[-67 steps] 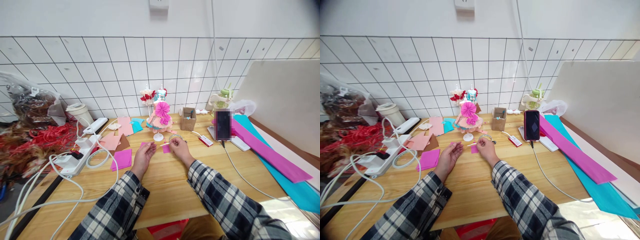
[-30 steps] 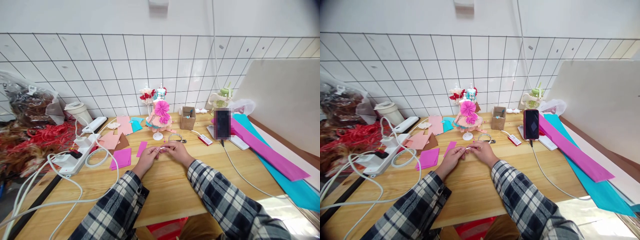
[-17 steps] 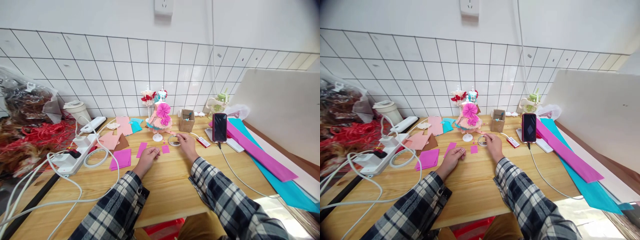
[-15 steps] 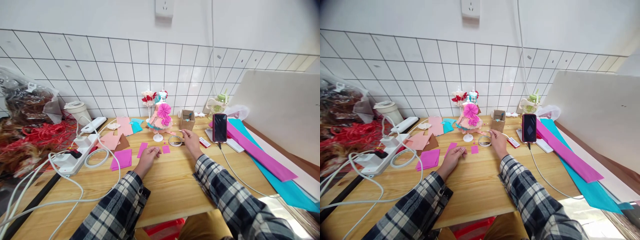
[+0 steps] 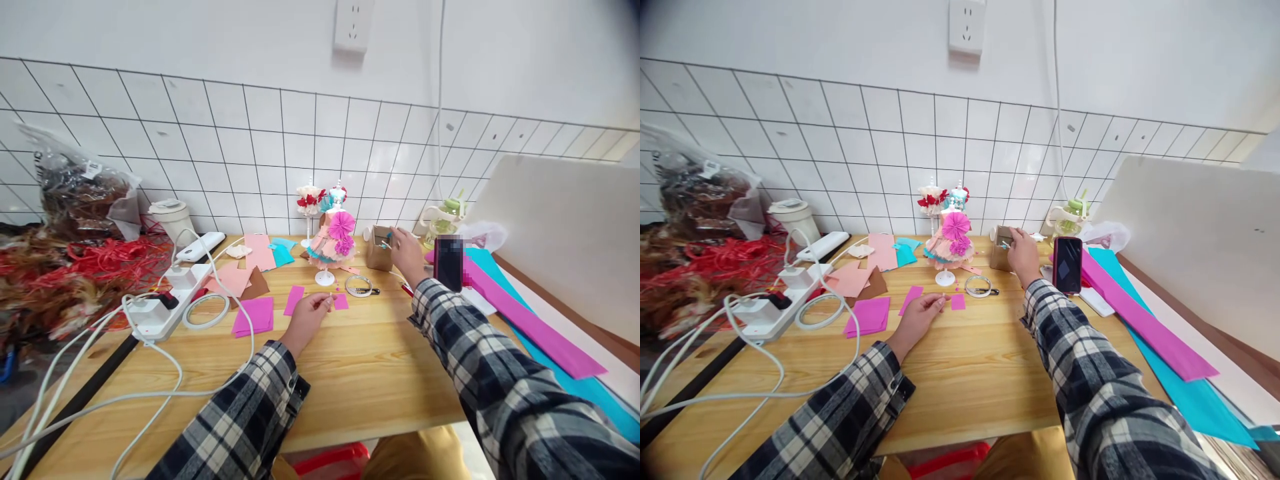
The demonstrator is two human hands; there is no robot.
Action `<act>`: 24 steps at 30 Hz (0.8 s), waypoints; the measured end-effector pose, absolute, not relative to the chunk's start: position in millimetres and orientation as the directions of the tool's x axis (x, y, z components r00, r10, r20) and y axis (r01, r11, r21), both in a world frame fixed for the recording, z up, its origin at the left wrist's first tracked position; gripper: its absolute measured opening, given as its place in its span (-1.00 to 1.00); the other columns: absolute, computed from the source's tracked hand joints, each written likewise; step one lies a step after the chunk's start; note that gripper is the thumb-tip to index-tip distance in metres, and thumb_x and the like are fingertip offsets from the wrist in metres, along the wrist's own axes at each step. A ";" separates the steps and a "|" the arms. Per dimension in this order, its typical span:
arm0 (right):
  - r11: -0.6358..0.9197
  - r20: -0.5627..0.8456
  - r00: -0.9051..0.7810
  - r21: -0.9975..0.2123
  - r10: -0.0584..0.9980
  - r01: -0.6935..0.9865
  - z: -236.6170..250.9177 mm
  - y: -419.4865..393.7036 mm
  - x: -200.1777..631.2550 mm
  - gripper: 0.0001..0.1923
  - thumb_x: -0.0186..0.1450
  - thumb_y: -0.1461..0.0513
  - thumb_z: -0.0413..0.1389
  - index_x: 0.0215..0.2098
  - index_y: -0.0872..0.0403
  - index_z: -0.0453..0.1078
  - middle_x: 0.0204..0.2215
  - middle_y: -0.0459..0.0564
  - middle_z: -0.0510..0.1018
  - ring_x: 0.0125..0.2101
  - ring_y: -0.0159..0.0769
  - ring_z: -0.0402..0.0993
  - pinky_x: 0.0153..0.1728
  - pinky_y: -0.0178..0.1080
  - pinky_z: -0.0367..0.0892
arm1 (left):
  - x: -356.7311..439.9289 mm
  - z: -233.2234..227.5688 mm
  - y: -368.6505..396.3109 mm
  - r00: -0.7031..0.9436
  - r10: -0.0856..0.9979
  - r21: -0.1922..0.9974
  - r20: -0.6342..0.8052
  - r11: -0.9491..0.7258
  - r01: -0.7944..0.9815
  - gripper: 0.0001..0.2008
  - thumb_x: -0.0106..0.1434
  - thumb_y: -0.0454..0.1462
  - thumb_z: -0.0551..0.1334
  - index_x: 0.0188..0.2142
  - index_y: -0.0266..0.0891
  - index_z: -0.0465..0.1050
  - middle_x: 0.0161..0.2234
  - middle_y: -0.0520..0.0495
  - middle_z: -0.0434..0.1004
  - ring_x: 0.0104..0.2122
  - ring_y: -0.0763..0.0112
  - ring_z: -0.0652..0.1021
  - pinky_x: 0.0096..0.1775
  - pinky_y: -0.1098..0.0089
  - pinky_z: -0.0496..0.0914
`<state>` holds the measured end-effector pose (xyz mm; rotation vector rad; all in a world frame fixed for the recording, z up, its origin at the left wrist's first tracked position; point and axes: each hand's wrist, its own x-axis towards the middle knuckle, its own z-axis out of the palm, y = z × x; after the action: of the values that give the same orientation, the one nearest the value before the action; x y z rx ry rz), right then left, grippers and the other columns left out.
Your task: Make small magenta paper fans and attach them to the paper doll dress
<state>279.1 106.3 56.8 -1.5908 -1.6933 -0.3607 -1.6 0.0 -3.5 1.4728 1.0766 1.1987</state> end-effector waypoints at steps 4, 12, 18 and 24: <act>0.287 0.795 0.215 -0.436 0.568 0.853 36.6 68.0 242.8 -0.58 0.27 0.31 -0.16 0.04 0.12 0.33 -0.19 0.10 0.47 -0.13 -0.16 0.33 -0.03 -0.07 0.21 | 0.3 -0.3 -0.2 0.120 0.978 0.980 0.169 -0.180 0.080 -0.79 0.12 -0.18 0.24 -0.32 -0.24 0.57 -0.33 -0.08 0.60 -0.40 0.36 0.49 -0.32 0.42 0.35; 0.423 0.464 -0.009 -0.799 0.886 0.428 -5.4 8.1 158.2 -0.70 0.24 0.20 -0.02 -0.12 0.04 0.42 -0.38 -0.03 0.49 -0.45 -0.32 0.34 -0.35 -0.26 0.29 | -2.2 2.8 1.3 0.068 0.985 0.977 0.157 -0.165 0.138 -0.67 0.16 -0.21 0.22 -0.10 -0.28 0.53 -0.40 -0.04 0.56 -0.39 0.37 0.47 -0.29 0.41 0.35; 0.135 0.117 -0.134 -0.982 0.984 0.131 -9.7 10.8 152.6 -0.69 0.19 0.05 0.07 -0.33 0.10 0.50 -0.47 -0.06 0.52 -0.48 -0.36 0.36 -0.46 -0.32 0.26 | -1.9 0.0 0.1 0.091 0.977 0.957 0.193 -0.208 0.203 -0.57 0.18 -0.22 0.21 0.04 -0.27 0.43 -0.46 0.00 0.51 -0.42 0.40 0.46 -0.29 0.43 0.36; -0.005 -0.005 -0.205 -1.000 0.979 0.001 -3.9 7.8 154.1 -0.66 0.09 0.03 0.19 -0.30 0.11 0.54 -0.57 -0.09 0.48 -0.55 -0.41 0.28 -0.57 -0.36 0.13 | 0.0 -0.2 -2.5 0.149 0.953 0.854 0.263 -0.302 0.423 -0.58 0.22 -0.21 0.17 0.07 -0.24 0.40 -0.39 -0.03 0.54 -0.43 0.41 0.47 -0.34 0.42 0.37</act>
<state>154.1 7.8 -3.9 -1.1083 -1.3574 1.3635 0.0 -2.5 -0.2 1.8150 1.3155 1.1054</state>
